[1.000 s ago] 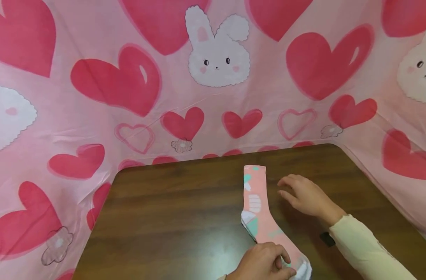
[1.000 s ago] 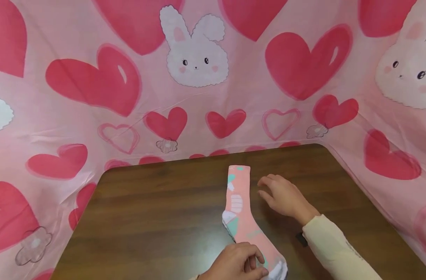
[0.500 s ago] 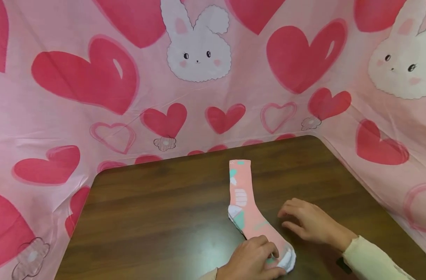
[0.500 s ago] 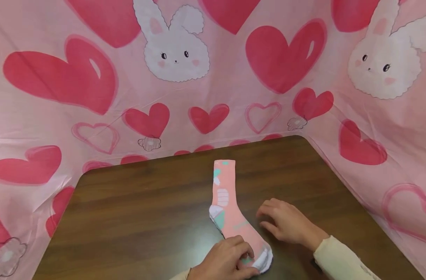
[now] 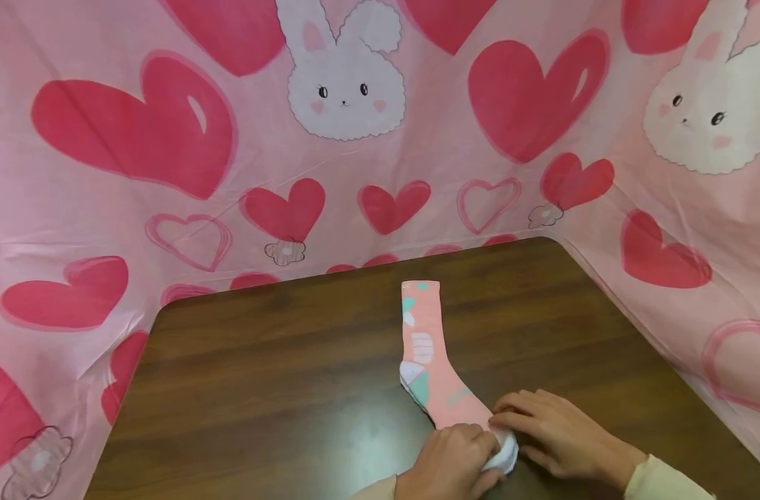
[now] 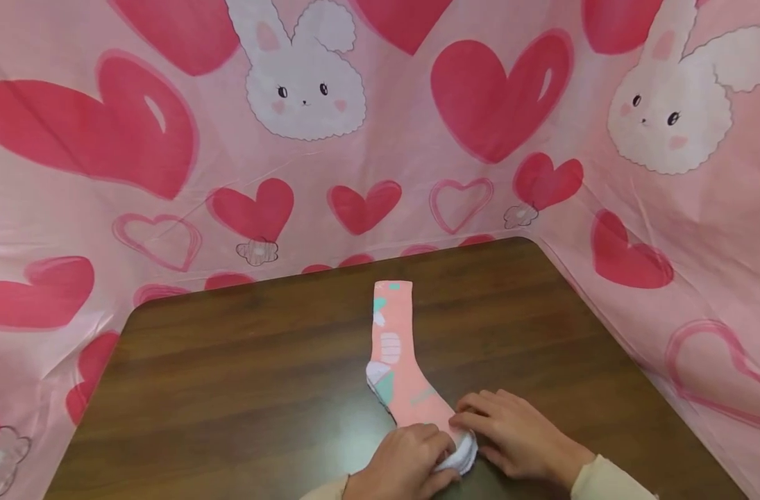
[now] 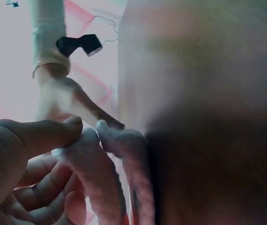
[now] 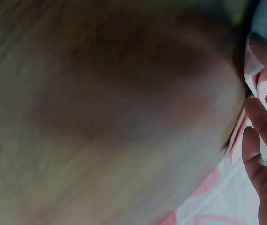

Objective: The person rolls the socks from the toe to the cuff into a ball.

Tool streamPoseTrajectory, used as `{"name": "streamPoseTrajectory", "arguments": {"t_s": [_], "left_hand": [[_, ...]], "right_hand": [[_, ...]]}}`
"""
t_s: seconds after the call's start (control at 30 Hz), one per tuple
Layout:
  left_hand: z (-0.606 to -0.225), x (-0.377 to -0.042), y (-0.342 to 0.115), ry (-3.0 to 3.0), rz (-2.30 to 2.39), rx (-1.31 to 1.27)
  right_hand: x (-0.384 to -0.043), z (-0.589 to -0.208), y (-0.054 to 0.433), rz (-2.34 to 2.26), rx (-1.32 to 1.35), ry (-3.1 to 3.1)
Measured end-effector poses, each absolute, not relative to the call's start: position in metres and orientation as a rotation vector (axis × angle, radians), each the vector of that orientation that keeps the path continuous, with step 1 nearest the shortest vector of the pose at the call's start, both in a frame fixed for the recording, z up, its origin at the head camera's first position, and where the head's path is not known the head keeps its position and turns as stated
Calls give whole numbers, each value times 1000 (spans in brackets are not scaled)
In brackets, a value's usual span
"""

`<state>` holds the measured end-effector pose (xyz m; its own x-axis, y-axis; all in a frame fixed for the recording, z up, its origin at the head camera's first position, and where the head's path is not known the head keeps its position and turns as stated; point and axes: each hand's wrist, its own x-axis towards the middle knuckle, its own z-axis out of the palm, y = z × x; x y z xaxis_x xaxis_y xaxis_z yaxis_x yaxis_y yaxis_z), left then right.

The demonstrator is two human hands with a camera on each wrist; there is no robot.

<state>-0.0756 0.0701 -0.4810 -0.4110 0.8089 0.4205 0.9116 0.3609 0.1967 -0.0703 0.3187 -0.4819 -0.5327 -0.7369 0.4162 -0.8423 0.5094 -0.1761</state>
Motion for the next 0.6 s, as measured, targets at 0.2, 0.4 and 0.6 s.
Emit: {"name": "streamPoseTrajectory", "arguments": {"t_s": [0.2, 0.4, 0.6], "left_hand": [[-484, -74, 76, -2438, -625, -1512], [-487, -72, 80, -2494, -518, -1536], [-486, -72, 83, -2526, -311, -1587]], "right_hand": [[-65, -490, 314, 438, 1281, -2502], [-61, -494, 315, 283, 1315, -2424], [-63, -498, 318, 130, 1373, -2272]]}}
